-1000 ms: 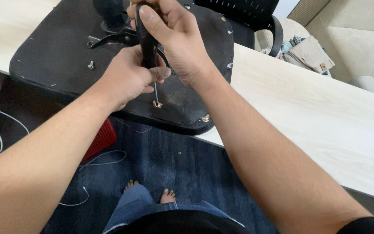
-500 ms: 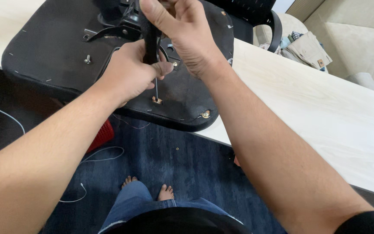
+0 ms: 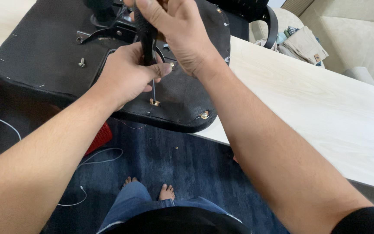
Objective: The person uses a screwdriver to remove screws from the underside of an office chair seat. They unscrew multiple fasteners and place them on the seat surface while working on a table.
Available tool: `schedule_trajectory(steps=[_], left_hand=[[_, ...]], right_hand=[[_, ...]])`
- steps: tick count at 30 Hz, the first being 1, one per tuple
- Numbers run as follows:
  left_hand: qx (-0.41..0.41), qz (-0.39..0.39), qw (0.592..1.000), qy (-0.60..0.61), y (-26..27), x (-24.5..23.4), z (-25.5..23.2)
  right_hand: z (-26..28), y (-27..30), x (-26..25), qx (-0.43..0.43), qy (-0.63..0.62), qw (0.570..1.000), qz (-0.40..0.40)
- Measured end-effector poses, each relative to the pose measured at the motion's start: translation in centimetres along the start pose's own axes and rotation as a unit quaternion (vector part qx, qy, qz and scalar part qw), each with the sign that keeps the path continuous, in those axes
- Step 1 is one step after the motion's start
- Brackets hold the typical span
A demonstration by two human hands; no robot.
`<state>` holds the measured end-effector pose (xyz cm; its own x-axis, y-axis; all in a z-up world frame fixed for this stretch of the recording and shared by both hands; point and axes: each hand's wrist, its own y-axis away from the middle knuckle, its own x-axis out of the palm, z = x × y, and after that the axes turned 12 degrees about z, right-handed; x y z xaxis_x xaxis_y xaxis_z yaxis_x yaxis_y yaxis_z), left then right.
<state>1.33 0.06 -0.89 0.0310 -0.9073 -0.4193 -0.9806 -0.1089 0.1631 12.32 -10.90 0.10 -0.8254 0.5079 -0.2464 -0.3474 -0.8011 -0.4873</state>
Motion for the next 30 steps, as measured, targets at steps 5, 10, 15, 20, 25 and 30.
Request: schedule_trajectory(steps=[5,10,15,20,25,30], left_hand=[[0.02,0.015,1.0,-0.012,-0.1,-0.3,0.0],[0.059,0.067,0.992,0.091,-0.2,-1.4,0.4],[0.049,0.063,0.994,0.074,-0.4,-1.4,0.7],[0.061,0.029,0.997,0.022,-0.5,-1.1,0.5],[0.054,0.004,0.999,0.0,0.0,-0.6,0.1],[0.029,0.003,0.998,-0.047,-0.2,-0.1,-0.3]], right_hand=[[-0.6,-0.3,0.0,0.023,0.043,0.998,-0.031],[-0.1,-0.2,-0.7,-0.027,-0.06,0.997,0.042],[-0.5,0.3,0.0,0.041,-0.049,0.998,-0.008],[-1.1,-0.3,-0.8,-0.003,0.05,0.999,-0.006],[-0.3,-1.0,-1.8,-0.079,0.07,0.992,0.068],[2.0,-1.3,-2.7,0.009,0.443,0.889,0.119]])
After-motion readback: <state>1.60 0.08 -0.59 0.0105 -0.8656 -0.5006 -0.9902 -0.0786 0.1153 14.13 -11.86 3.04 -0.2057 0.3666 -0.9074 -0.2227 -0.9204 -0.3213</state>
